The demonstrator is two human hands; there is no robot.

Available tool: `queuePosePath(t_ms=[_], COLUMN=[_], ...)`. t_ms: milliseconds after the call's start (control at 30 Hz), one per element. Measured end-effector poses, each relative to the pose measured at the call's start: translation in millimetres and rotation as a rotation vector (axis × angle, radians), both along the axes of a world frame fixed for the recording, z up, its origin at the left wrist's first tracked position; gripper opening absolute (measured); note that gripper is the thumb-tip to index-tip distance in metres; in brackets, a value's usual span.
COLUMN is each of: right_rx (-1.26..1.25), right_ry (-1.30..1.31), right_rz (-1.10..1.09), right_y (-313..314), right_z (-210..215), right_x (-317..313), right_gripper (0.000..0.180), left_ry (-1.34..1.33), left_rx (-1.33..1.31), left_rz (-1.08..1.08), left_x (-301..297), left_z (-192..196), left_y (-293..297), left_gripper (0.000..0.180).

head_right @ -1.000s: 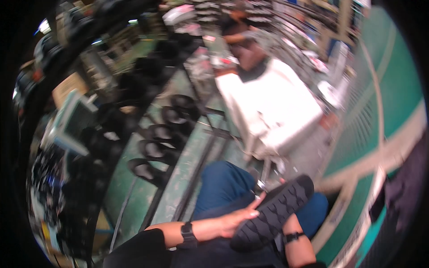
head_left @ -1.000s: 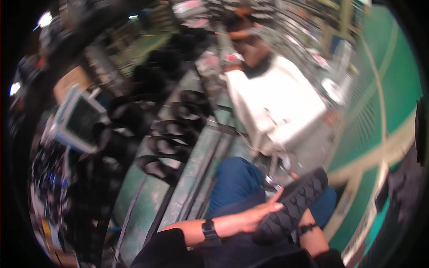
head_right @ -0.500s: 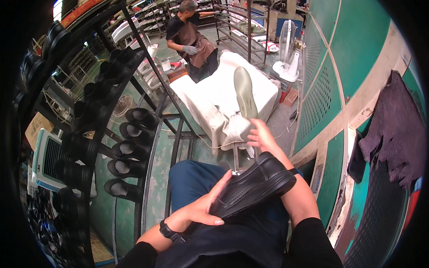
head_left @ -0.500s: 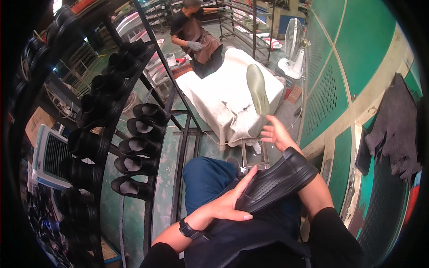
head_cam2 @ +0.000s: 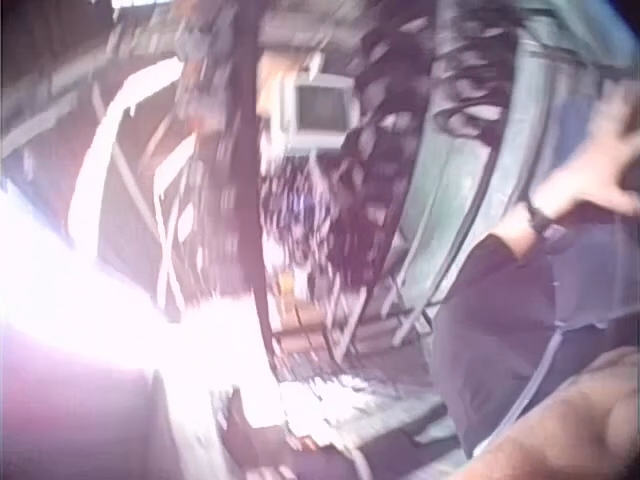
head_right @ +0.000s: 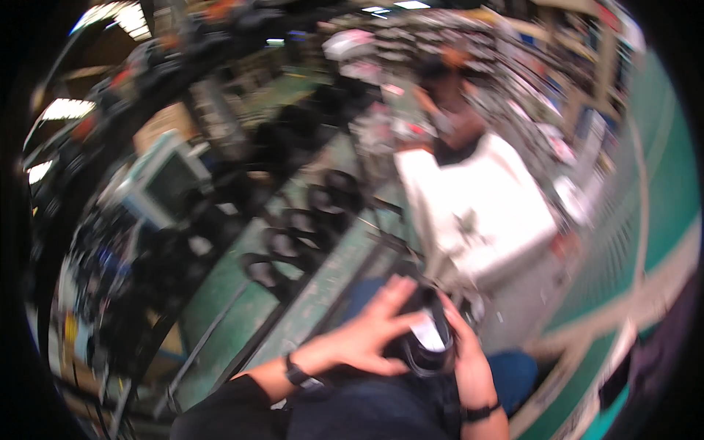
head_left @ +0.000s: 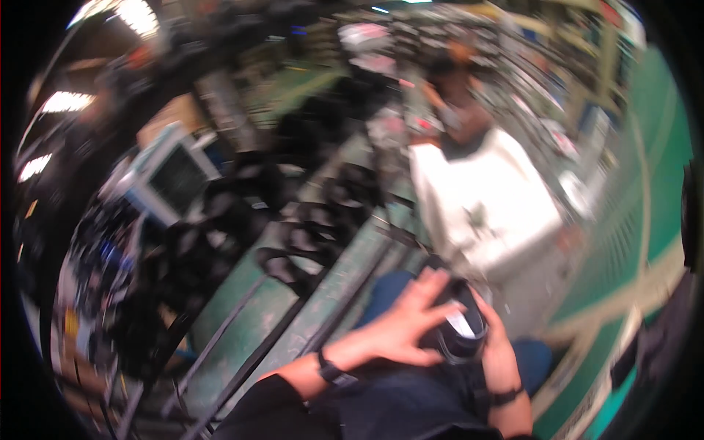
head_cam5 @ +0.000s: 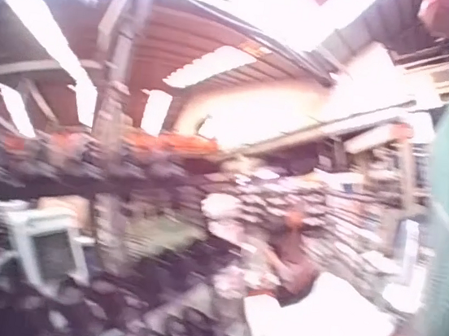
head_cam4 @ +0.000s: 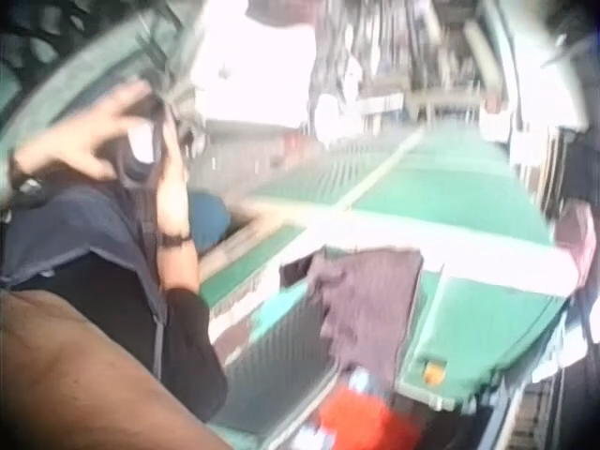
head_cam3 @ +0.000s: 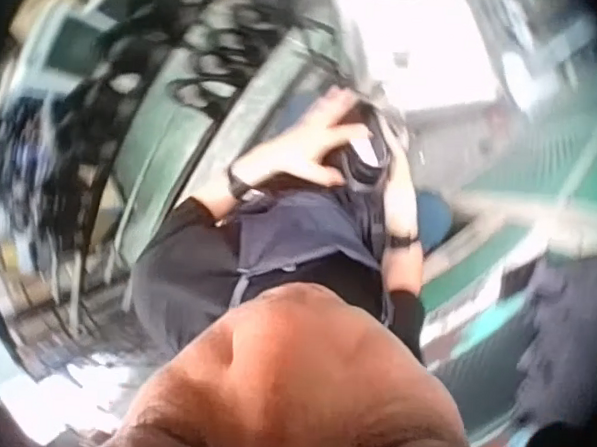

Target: Inspecting and organizing finished shoes on a production rack.

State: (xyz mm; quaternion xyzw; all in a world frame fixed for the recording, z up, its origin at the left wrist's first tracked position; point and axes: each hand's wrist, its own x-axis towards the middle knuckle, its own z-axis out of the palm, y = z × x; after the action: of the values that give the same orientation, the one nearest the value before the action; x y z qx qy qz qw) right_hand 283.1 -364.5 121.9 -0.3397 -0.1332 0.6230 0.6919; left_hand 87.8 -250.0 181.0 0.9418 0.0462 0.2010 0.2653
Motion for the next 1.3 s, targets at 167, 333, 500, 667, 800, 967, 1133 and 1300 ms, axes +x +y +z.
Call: queuePosePath(t_ms=[167,333,500,667,800,967,1133,1300], right_rx=[0.192,0.335,0.156,0.178,0.265,0.214,0.102,0.005], right_ry=[-0.299,-0.543,-0.532,-0.398,-0.323,-0.383,-0.453,-0.507], right_rz=[-0.199,-0.089,-0.105,-0.124,-0.151,-0.194,-0.149,-0.126], right_y=[5.9,-22.5,-29.5,-25.0,-24.2,-19.3,-17.0,-13.5], right_z=[20.9,70.4,58.9,25.7,18.3,21.5,13.9,-1.7], right_x=[-35.1,-15.8,42.7,92.4,103.5,82.8,59.0,48.6], right_gripper=[0.061,0.082,0.056,0.051,0.053,0.047,0.047,0.048], left_ry=[-0.245,-0.708,-0.921,-1.069,-1.419,-1.569,-1.228,-1.049], left_rx=[-0.628,-1.014,-0.325,0.571,0.928,1.056,1.213,0.879], left_rz=[0.233,0.018,0.014,0.397,0.970,0.888,1.147,1.174], left_x=[15.4,-22.4,-139.9,-275.0,-340.1,-356.1,-346.6,-300.9], left_z=[-12.1,32.0,133.1,224.0,251.6,218.4,165.1,113.0], left_y=[-41.5,-31.5,-53.3,-108.7,-162.1,-180.2,-180.7,-162.7], left_gripper=[0.060,0.051,0.048,0.054,0.046,0.050,0.043,0.047])
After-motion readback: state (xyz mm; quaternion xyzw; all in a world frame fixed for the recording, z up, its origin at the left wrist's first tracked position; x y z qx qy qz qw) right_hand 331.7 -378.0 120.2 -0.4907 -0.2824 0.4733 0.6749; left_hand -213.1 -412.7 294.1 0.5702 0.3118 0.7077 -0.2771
